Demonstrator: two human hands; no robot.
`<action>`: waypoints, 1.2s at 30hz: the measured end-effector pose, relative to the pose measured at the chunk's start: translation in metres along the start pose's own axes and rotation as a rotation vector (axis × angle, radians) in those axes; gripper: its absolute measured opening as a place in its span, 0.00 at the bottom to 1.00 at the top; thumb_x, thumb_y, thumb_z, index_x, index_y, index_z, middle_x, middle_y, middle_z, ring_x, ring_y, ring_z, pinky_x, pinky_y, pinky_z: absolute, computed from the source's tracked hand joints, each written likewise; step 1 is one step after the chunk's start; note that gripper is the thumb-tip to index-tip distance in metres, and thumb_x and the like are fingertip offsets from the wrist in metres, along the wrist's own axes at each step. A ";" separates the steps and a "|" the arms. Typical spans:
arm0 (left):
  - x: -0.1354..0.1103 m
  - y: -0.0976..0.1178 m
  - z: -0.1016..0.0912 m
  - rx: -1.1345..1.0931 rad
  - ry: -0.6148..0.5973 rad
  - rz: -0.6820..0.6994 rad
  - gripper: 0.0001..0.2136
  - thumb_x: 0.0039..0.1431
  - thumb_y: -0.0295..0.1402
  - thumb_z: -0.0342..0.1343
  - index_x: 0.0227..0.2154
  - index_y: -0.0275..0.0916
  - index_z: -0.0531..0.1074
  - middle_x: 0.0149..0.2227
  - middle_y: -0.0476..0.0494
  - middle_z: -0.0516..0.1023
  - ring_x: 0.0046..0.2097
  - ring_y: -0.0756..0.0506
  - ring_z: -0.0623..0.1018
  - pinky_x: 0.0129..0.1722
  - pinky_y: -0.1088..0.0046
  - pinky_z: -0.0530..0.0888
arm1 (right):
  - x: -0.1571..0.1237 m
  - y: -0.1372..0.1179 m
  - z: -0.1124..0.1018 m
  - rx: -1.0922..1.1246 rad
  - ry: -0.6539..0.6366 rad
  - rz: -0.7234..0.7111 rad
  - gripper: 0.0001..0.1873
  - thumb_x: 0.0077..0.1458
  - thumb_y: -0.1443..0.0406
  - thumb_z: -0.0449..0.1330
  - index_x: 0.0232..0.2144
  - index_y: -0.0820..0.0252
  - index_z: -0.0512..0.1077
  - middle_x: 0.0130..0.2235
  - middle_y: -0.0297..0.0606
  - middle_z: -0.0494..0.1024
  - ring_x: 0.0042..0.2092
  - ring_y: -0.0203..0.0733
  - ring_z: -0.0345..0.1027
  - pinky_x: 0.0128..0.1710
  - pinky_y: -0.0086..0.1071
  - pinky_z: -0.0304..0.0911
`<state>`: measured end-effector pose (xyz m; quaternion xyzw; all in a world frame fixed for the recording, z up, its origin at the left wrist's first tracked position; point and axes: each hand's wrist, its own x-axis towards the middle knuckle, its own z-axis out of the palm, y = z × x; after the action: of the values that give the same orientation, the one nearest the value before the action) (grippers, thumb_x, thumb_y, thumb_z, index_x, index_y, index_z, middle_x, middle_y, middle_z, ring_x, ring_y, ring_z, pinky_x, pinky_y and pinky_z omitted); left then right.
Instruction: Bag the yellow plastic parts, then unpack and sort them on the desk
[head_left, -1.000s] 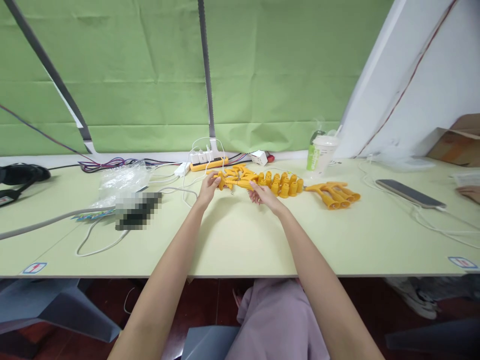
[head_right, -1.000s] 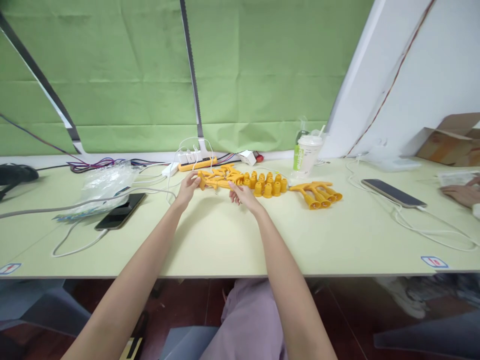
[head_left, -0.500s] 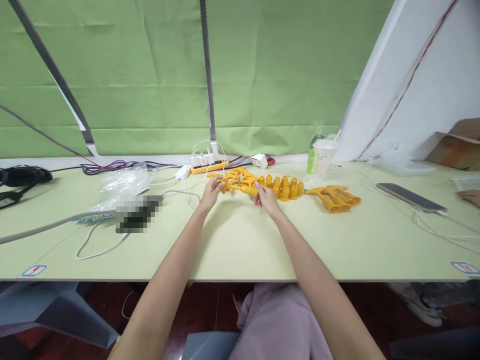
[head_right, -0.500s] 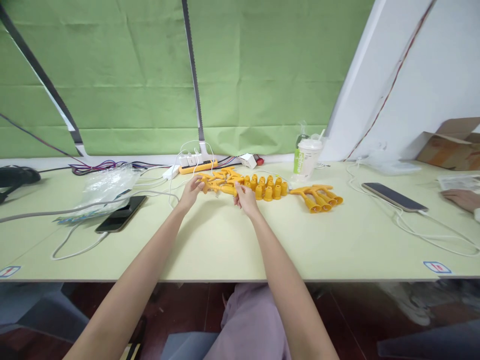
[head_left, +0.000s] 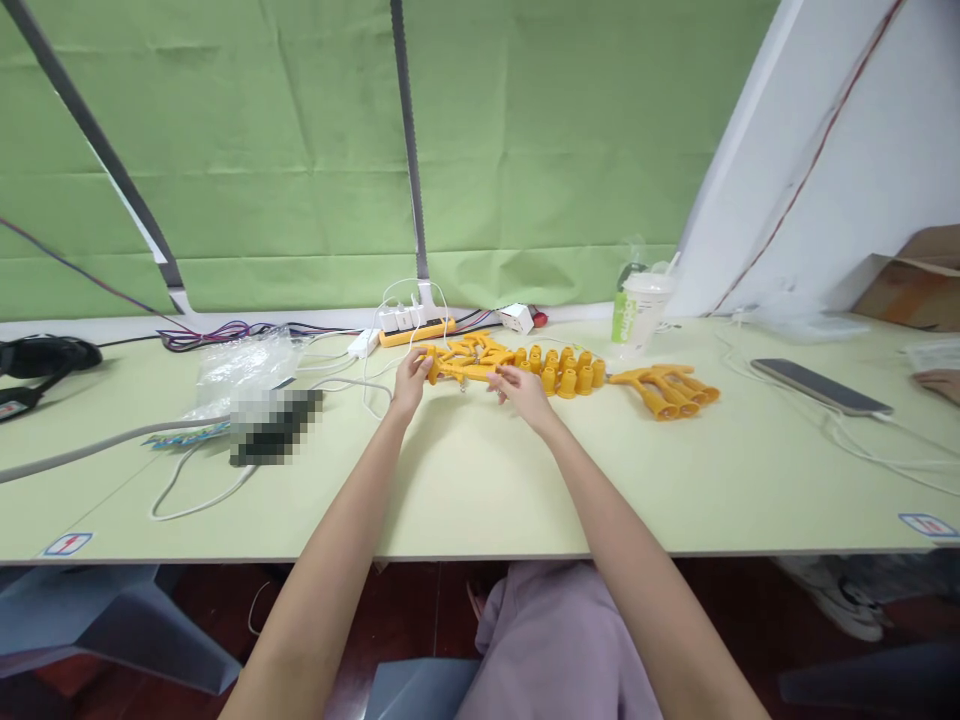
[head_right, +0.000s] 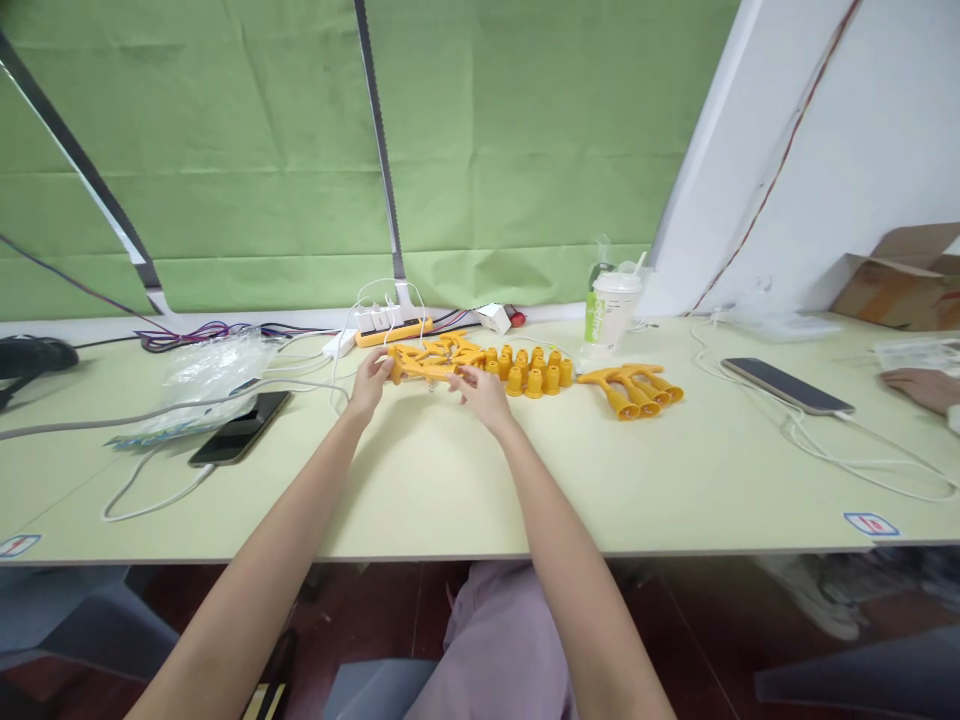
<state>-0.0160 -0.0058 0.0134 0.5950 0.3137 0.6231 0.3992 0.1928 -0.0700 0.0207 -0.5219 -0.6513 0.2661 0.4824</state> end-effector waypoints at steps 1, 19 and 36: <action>-0.001 0.001 0.001 -0.001 -0.015 0.002 0.20 0.47 0.49 0.60 0.34 0.37 0.67 0.28 0.47 0.76 0.25 0.50 0.75 0.27 0.73 0.73 | -0.001 0.000 0.000 -0.056 0.000 0.023 0.25 0.53 0.44 0.51 0.27 0.58 0.73 0.29 0.39 0.77 0.24 0.37 0.66 0.35 0.37 0.66; -0.001 0.003 0.002 -0.014 -0.051 -0.027 0.20 0.47 0.48 0.60 0.34 0.37 0.67 0.26 0.47 0.75 0.26 0.49 0.75 0.27 0.73 0.73 | 0.000 0.001 -0.006 -0.101 -0.089 0.064 0.31 0.54 0.41 0.46 0.25 0.60 0.72 0.30 0.39 0.79 0.25 0.34 0.67 0.31 0.31 0.64; 0.000 0.001 0.007 -0.037 -0.068 -0.047 0.21 0.43 0.49 0.62 0.32 0.37 0.68 0.28 0.47 0.77 0.26 0.50 0.76 0.27 0.74 0.73 | 0.003 0.006 -0.002 -0.067 -0.070 0.100 0.33 0.53 0.40 0.46 0.23 0.61 0.72 0.25 0.39 0.77 0.19 0.32 0.63 0.28 0.31 0.64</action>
<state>-0.0094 -0.0064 0.0150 0.6009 0.3022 0.5986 0.4350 0.1977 -0.0660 0.0172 -0.5601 -0.6492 0.2859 0.4278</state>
